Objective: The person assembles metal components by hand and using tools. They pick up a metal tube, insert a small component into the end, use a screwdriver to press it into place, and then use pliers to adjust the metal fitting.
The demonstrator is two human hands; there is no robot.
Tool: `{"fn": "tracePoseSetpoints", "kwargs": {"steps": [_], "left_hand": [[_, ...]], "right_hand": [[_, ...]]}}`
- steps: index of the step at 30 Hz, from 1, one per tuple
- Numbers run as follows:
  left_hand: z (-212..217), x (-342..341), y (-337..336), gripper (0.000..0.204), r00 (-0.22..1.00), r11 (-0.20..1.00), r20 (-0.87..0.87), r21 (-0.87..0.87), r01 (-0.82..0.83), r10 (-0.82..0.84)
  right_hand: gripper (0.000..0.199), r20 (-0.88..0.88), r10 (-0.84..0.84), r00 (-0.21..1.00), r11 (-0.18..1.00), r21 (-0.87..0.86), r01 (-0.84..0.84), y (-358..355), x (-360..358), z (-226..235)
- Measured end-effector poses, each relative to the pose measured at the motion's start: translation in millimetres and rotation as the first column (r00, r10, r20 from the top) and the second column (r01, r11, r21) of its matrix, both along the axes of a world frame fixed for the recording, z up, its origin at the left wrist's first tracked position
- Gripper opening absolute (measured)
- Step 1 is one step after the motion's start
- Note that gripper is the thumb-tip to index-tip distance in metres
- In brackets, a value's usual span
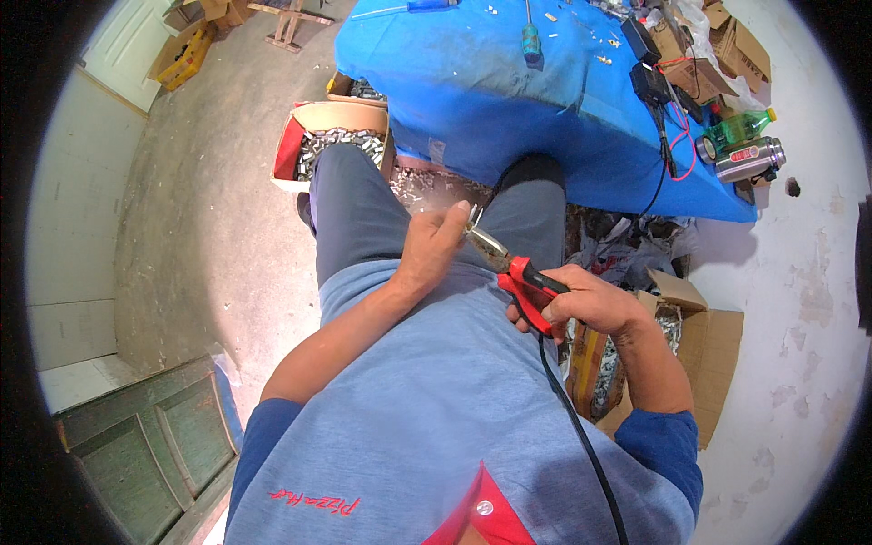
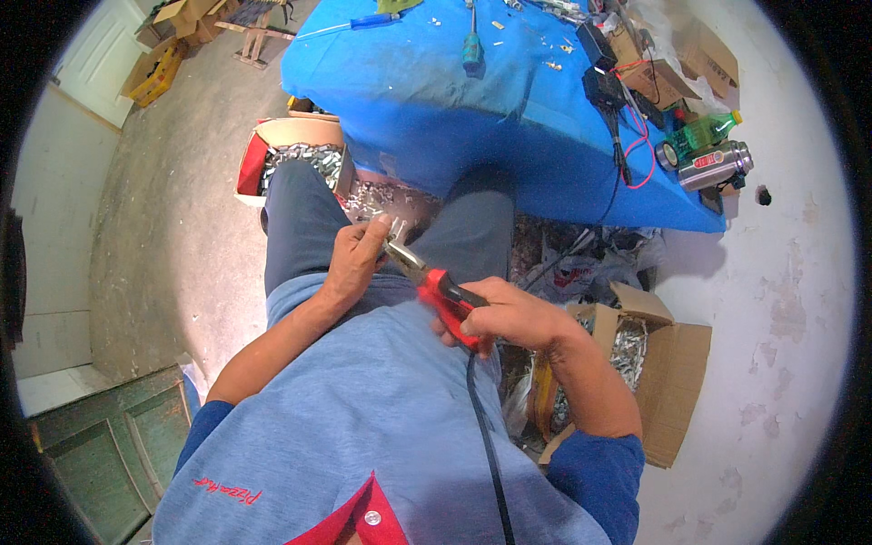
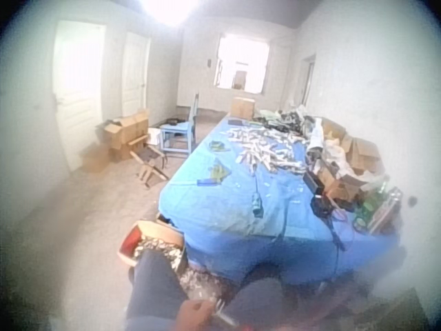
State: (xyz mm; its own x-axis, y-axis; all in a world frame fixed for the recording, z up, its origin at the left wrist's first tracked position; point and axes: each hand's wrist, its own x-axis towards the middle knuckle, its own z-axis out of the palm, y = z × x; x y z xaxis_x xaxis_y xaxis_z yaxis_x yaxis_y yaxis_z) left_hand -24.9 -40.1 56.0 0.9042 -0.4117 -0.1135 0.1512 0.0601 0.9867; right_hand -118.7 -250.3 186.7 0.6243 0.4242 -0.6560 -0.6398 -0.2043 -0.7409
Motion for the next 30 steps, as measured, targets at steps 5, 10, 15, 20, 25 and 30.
{"fn": "tracePoseSetpoints", "kwargs": {"steps": [5, 10, 15, 20, 25, 30], "left_hand": [[5, 0, 0, 0.051, 1.0, 1.0, 0.005, -0.018, 0.012, -0.012], [2, 0, 0, 0.049, 1.0, 1.0, -0.011, -0.021, -0.01, 0.01], [-3, 0, -1, 0.048, 1.0, 0.999, -0.013, -0.027, -0.021, 0.021], [2, 0, 0, 0.049, 0.998, 0.999, -0.037, 0.022, -0.041, 0.042], [-1, -1, -1, 0.051, 0.997, 0.997, -0.04, 0.035, -0.071, 0.073], [-7, 0, 1, 0.054, 0.994, 0.994, -0.036, 0.036, -0.102, 0.104]], "right_hand": [[0.046, -0.023, -0.017, 1.0, 0.999, 0.029, 0.017, 2, 1, -7], [0.056, -0.049, -0.122, 0.991, 0.99, 0.063, 0.125, 6, 1, -9], [0.054, -0.059, -0.146, 0.988, 0.981, 0.117, 0.152, 2, 0, -22], [0.05, -0.091, -0.206, 0.974, 0.966, 0.143, 0.218, 6, -1, -27], [0.044, -0.065, -0.208, 0.976, 0.963, 0.161, 0.216, 11, -1, -29], [0.041, 0.45, 0.11, 0.886, 0.902, -0.42, 0.101, 15, -8, -53]]}}
